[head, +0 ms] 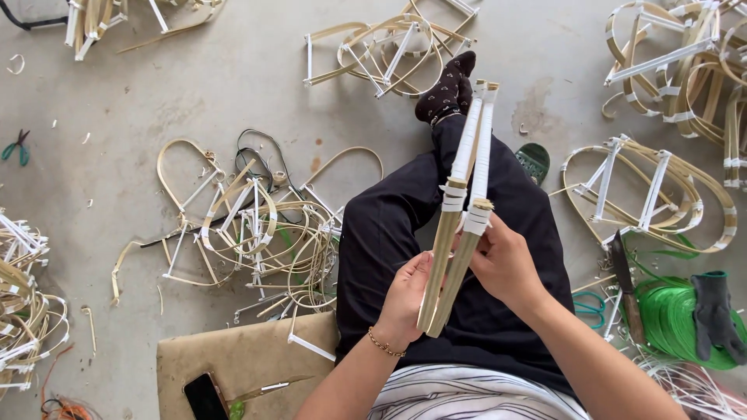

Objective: Wrapping white plastic strips around curved bamboo frames to secure and finish them.

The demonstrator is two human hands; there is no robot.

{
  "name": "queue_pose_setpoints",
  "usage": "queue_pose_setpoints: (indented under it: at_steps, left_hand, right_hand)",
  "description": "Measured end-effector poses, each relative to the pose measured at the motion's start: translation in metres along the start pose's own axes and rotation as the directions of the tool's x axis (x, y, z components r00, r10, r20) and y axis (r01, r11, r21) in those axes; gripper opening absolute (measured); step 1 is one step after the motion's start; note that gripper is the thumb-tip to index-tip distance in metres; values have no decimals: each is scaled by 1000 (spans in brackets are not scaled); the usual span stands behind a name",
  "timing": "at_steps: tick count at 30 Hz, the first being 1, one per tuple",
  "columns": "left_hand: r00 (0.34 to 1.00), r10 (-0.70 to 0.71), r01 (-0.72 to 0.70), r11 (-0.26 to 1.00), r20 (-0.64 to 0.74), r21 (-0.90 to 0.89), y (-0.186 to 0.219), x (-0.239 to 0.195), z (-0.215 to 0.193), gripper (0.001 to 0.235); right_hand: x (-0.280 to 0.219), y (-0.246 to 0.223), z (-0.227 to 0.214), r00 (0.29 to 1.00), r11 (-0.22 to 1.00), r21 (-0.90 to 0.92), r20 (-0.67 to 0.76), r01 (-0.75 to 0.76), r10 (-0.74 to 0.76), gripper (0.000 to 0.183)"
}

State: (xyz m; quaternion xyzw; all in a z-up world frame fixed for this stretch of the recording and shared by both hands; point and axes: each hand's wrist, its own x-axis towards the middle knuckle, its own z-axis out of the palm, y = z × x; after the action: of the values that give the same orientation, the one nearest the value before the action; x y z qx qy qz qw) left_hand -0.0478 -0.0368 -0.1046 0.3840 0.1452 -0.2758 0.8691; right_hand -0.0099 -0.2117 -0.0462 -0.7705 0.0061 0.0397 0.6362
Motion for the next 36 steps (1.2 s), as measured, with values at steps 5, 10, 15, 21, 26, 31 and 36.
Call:
queue_pose_setpoints:
  at_steps: [5, 10, 15, 21, 26, 31, 36]
  left_hand:
    - [999, -35, 36, 999, -29, 15, 9, -5, 10, 37]
    - [1000, -19, 19, 1000, 24, 9, 9, -7, 7, 30]
    - [999, -24, 24, 1000, -31, 6, 12, -7, 17, 36]
    - [1000, -3, 4, 999, 24, -34, 7, -4, 5, 32]
    - [995, 40, -36, 998, 87, -44, 11, -4, 6, 30]
    - [1000, 15, -15, 999, 9, -35, 9, -2, 6, 34]
    - [994, -59, 56, 998, -90, -37, 29, -7, 36, 28]
  right_hand:
    - [3, 18, -6, 990, 990, -119, 109, -79, 92, 13]
    - [1, -6, -6, 985, 951, -269, 123, 153, -123, 18]
    - [1, 13, -8, 949, 815, -487, 190, 315, -253, 19]
    - [-4, -4, -3, 974, 904, -409, 226, 125, -32, 13]
    - [-6, 0, 0, 886, 765, -458, 134, 452, -443, 16]
    - [-9, 15, 0, 928, 871, -324, 176, 369, -328, 20]
    - [-6, 12, -3, 784, 624, -532, 130, 572, -607, 15]
